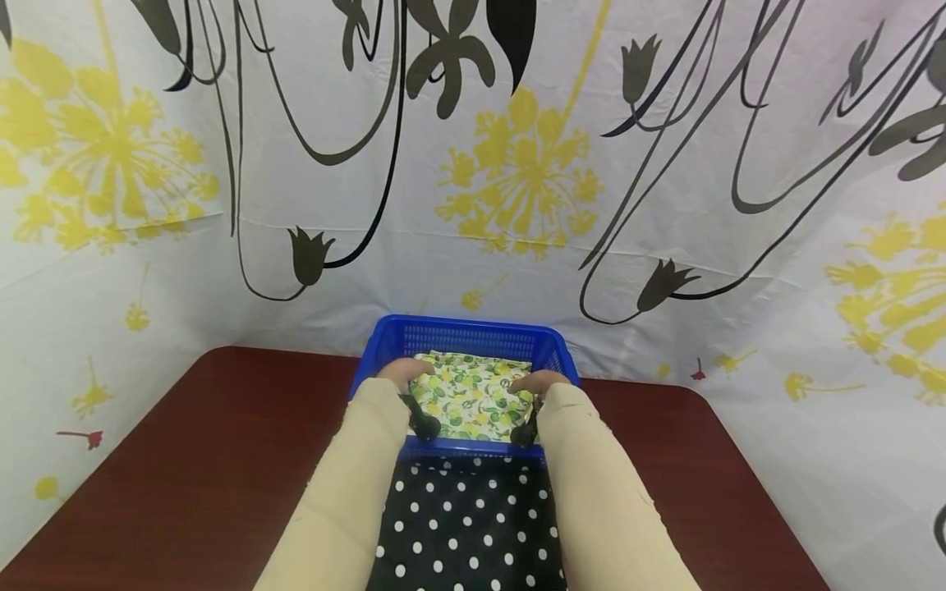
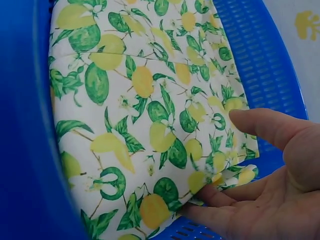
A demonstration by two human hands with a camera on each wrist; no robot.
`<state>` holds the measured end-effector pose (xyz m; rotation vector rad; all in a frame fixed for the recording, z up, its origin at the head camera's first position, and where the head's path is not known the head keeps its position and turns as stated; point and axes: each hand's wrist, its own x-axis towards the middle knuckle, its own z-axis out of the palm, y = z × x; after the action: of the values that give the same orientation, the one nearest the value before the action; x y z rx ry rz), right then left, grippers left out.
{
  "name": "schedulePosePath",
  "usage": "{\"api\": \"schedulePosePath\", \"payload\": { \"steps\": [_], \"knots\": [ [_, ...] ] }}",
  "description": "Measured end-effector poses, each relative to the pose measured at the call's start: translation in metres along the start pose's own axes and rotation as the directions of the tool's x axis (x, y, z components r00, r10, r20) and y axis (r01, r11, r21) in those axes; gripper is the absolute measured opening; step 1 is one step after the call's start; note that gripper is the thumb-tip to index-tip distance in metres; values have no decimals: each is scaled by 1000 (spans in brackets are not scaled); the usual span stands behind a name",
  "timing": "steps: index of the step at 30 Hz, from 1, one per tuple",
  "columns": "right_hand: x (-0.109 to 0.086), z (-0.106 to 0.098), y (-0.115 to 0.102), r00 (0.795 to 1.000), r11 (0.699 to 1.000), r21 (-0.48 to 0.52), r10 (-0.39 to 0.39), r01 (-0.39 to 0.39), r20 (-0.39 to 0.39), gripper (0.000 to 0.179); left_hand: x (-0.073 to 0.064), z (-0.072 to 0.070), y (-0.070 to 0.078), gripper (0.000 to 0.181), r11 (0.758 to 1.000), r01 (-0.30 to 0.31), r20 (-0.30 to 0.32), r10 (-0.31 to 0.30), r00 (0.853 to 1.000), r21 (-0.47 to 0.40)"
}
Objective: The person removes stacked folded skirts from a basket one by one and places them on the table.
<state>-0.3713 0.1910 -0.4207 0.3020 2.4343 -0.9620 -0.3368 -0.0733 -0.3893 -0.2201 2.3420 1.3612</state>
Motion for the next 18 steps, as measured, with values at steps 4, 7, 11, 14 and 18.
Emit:
{"api": "schedulePosePath", "payload": {
  "steps": [4, 7, 11, 14, 18],
  "knots": [
    [-25, -2, -7, 1000, 1000, 10, -7, 7, 2, 79, 7, 5, 2, 57, 1000, 21, 1, -21, 1000, 11],
    [-43, -2, -16, 1000, 999, 33, -13, 13, 4, 69, 7, 6, 3, 56, 999, 10, 1, -11, 1000, 42],
    [-34, 0, -15, 1000, 999, 50, 13, -12, -9, 65, 11, 5, 2, 55, 996, 4, 1, -4, 1000, 91],
    [-32, 1, -12, 999, 998, 42, 38, -38, -22, 64, 27, 7, -5, 51, 996, 12, -8, -12, 1000, 93],
    [-31, -4, -8, 999, 998, 61, 21, -23, 32, 58, 57, 10, -19, 46, 996, -7, 4, 6, 1000, 87]
  ]
}}
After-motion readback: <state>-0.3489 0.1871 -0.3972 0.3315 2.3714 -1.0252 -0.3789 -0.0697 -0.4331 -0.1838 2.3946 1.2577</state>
